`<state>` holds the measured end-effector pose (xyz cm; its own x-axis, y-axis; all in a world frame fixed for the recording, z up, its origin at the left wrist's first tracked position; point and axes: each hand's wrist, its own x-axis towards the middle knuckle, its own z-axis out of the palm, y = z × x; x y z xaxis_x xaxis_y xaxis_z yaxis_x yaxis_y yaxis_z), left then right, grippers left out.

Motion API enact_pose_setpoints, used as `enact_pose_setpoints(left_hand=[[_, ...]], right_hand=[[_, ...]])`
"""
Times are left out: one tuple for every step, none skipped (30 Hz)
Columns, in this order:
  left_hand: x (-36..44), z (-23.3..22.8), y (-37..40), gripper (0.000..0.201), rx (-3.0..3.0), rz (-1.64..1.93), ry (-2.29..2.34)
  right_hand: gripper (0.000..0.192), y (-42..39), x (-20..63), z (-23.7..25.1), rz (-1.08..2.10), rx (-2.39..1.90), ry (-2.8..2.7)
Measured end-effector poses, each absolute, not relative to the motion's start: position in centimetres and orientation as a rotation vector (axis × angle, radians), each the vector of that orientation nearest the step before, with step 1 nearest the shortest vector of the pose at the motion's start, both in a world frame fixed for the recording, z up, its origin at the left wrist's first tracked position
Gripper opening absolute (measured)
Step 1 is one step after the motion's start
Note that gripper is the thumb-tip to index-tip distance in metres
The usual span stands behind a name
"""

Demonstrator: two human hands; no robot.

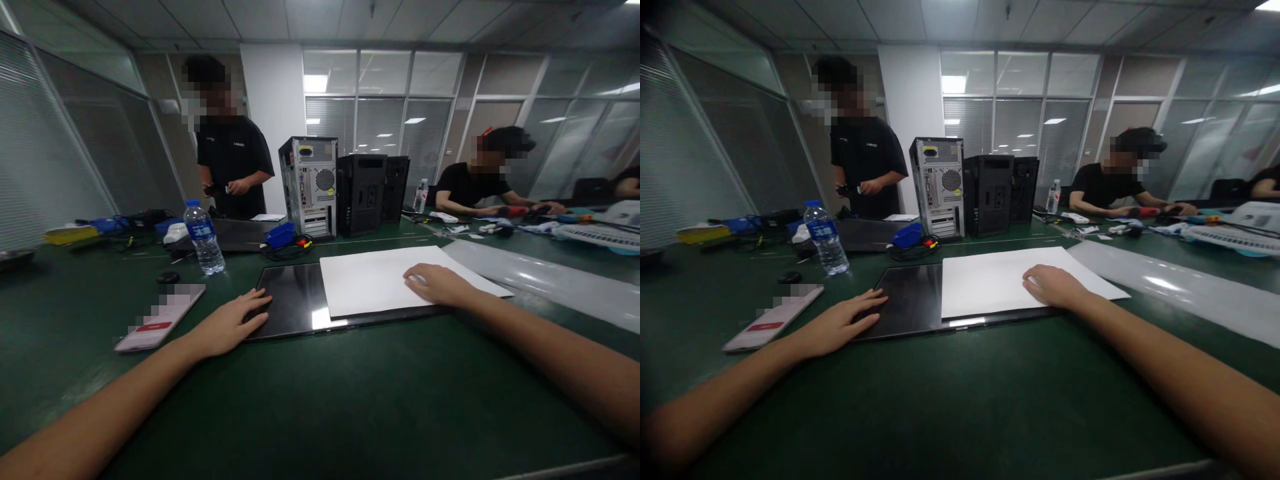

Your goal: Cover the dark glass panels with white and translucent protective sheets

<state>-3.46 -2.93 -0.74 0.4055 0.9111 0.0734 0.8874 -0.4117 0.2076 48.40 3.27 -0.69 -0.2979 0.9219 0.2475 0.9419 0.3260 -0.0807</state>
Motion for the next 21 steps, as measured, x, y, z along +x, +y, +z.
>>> enact_pose_setpoints(left_hand=[[-3.5,-0.7,-2.9,0.067,2.518,0.265,1.619],[-3.5,-0.7,-2.9,0.067,2.519,0.262,1.615],[-3.5,-0.7,-2.9,0.067,2.519,0.257,1.613],[-3.4,-0.7,-2.9,0.067,2.517,0.251,1.616],[-3.4,-0.7,-2.9,0.067,2.512,0.245,1.622],[-3.4,-0.7,-2.9,0.068,2.505,0.240,1.629],[-3.4,-0.7,-2.9,0.068,2.497,0.239,1.637],[-3.4,-0.7,-2.9,0.069,2.489,0.238,1.639],[-3.4,-0.8,-3.0,0.069,2.482,0.242,1.639],[-3.4,-0.8,-3.0,0.070,2.476,0.248,1.635],[-3.4,-0.8,-3.0,0.070,2.472,0.256,1.630],[-3.4,-0.7,-3.1,0.070,2.470,0.266,1.625],[-3.4,-0.7,-3.1,0.070,2.471,0.277,1.621],[-3.5,-0.7,-3.2,0.070,2.473,0.286,1.619],[-3.5,-0.6,-3.2,0.071,2.477,0.291,1.618],[-3.5,-0.6,-3.2,0.071,2.480,0.292,1.618],[-3.5,-0.5,-3.2,0.071,2.480,0.290,1.621],[-3.5,-0.5,-3.1,0.071,2.477,0.286,1.626],[-3.5,-0.4,-3.1,0.071,2.473,0.279,1.627],[-3.5,-0.4,-3.0,0.070,2.470,0.273,1.628],[-3.5,-0.4,-3.0,0.070,2.469,0.271,1.629]], right_hand=[[0.047,3.2,48.2,-0.7,-0.051,-1.658,-2.349],[0.049,3.1,47.9,-0.6,0.041,-1.614,-2.347],[0.051,2.9,47.6,-0.4,0.144,-1.563,-2.336],[0.053,2.8,47.2,-0.1,0.230,-1.517,-2.314],[0.054,2.6,46.9,0.1,0.270,-1.484,-2.288],[0.053,2.5,46.8,0.3,0.257,-1.467,-2.276],[0.051,2.4,46.7,0.4,0.204,-1.470,-2.285],[0.049,2.4,46.8,0.4,0.134,-1.489,-2.313],[0.047,2.4,46.9,0.4,0.068,-1.514,-2.353],[0.045,2.3,47.0,0.3,0.022,-1.535,-2.398],[0.044,2.2,47.0,0.2,-0.003,-1.549,-2.438],[0.044,2.1,46.9,0.1,-0.018,-1.556,-2.465],[0.044,2.0,46.7,0.0,-0.035,-1.554,-2.480],[0.044,1.8,46.4,-0.1,-0.058,-1.541,-2.492],[0.044,1.6,46.1,-0.1,-0.080,-1.520,-2.505],[0.045,1.6,45.8,-0.1,-0.094,-1.493,-2.522],[0.046,1.6,45.7,0.0,-0.097,-1.463,-2.536],[0.048,1.8,45.7,0.0,-0.094,-1.439,-2.542],[0.048,2.1,46.0,0.0,-0.102,-1.434,-2.534],[0.049,2.6,46.7,0.1,-0.124,-1.456,-2.509],[0.048,3.2,47.7,0.1,-0.160,-1.502,-2.470]])
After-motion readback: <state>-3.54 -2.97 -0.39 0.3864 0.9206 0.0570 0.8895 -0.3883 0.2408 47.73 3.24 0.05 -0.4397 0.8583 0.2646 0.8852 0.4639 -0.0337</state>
